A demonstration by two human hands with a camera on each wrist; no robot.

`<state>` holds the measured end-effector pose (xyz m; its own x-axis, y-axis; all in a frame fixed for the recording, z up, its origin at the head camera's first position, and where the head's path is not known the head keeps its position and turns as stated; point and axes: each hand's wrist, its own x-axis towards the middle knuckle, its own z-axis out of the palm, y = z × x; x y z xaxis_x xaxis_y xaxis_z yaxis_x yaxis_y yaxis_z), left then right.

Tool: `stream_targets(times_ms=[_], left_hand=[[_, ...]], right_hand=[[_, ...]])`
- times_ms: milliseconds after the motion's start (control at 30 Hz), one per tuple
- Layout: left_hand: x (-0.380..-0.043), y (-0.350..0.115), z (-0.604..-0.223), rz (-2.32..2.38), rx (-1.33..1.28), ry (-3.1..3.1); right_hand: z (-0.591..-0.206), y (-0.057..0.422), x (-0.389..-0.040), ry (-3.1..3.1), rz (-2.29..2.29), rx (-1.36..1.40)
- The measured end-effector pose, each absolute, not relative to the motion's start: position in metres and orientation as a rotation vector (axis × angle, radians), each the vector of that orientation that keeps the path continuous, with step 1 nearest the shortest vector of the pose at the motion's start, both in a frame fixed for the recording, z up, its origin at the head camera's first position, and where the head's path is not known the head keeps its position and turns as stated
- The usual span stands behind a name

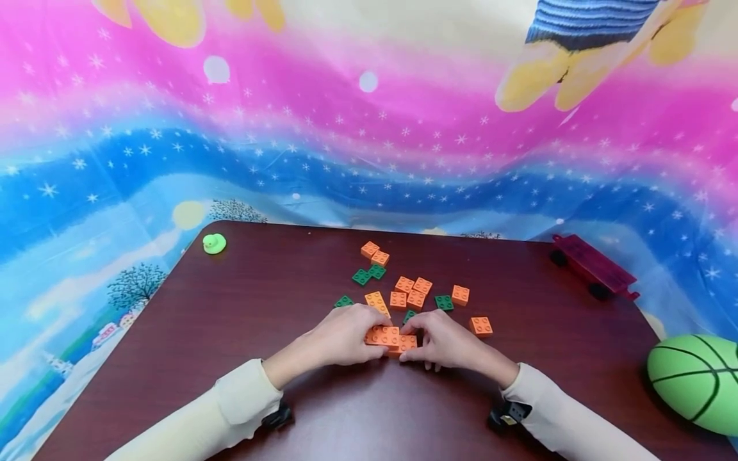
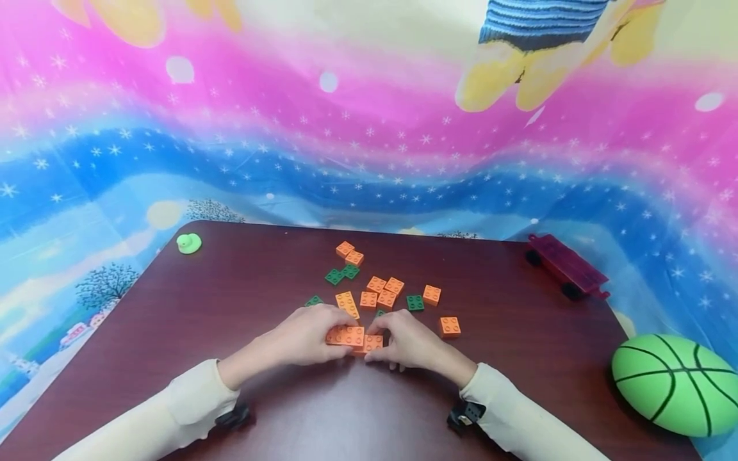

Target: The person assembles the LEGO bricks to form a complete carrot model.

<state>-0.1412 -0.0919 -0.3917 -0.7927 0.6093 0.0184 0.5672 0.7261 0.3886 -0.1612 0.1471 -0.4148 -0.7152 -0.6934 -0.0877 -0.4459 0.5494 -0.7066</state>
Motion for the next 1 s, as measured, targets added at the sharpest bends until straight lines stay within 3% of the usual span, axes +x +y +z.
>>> stream_targets(times_ms=[1000], left_hand=[[-0.1446,-0.0888,-0.3924,0.612,0.92,2.755]], right_hand=[[-0.4149,0.1465,-0.1594,2.395,-0.982,-0.903]])
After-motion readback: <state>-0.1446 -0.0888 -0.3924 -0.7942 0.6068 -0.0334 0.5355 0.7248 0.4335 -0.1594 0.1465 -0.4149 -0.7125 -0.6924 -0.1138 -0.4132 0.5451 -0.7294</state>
